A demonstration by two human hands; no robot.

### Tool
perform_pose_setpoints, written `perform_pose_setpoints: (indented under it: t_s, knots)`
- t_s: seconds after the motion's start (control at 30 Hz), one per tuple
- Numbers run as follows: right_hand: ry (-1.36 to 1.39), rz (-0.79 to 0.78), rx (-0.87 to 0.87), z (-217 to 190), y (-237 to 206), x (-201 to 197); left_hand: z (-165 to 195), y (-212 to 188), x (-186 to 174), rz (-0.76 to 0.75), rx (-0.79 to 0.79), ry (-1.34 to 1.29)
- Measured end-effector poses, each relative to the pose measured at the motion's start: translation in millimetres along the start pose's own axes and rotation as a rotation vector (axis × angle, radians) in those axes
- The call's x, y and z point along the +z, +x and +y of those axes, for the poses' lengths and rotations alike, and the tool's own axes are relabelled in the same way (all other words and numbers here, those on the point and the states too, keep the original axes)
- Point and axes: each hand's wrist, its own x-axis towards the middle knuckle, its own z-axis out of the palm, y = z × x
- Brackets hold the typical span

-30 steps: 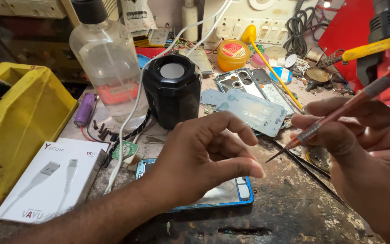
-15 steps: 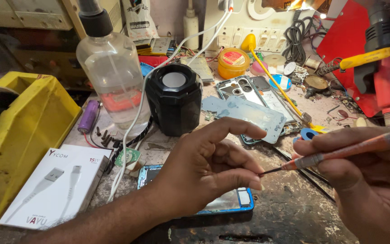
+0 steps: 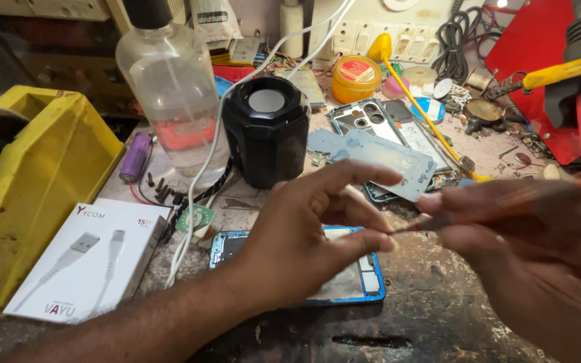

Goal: The person removes a black adhesive strip from the interior of a blue smartphone frame, then uses a small screwdriver to pry and lift components along the frame edge. The phone remains disassembled on the workbench throughout the clip.

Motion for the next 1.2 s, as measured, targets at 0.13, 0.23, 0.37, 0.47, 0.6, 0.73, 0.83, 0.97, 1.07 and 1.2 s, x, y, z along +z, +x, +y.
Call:
perform_pose_setpoints:
  t_s: [0.13,0.23,0.37,0.47,0.6,0.73,0.83,0.97,1.07,1.2]
  knots:
    - [0.227,-0.073,-0.056,0,25,16,-5,5,-5,0.069,-0.002,0.105]
    - [0.312,-0.153,-0.118,1,38,27,-12,5,-7,0.071,-0.053,0.156]
    - [0.145,-0.184,-0.093,5,44,43,-23,5,-12,0.043,-0.136,0.133]
    - [0.167,-0.209,0.017,10,44,47,-27,3,-13,0.021,-0.139,0.187]
    - [0.264,-0.223,0.072,17,42,52,-27,0,-15,0.017,-0.141,0.255]
    - [0.305,-0.224,0.081,19,38,53,-26,0,-16,0.01,-0.171,0.203]
    - [0.296,-0.226,0.076,20,37,53,-25,1,-15,0.004,-0.201,0.174]
    - [0.308,-0.208,0.053,21,32,55,-27,1,-17,-0.003,-0.209,0.19]
    - [0.304,-0.232,0.018,20,27,57,-30,0,-18,-0.002,-0.196,0.209]
    - [0.275,-0.199,0.01,18,26,60,-28,0,-19,0.003,-0.205,0.206]
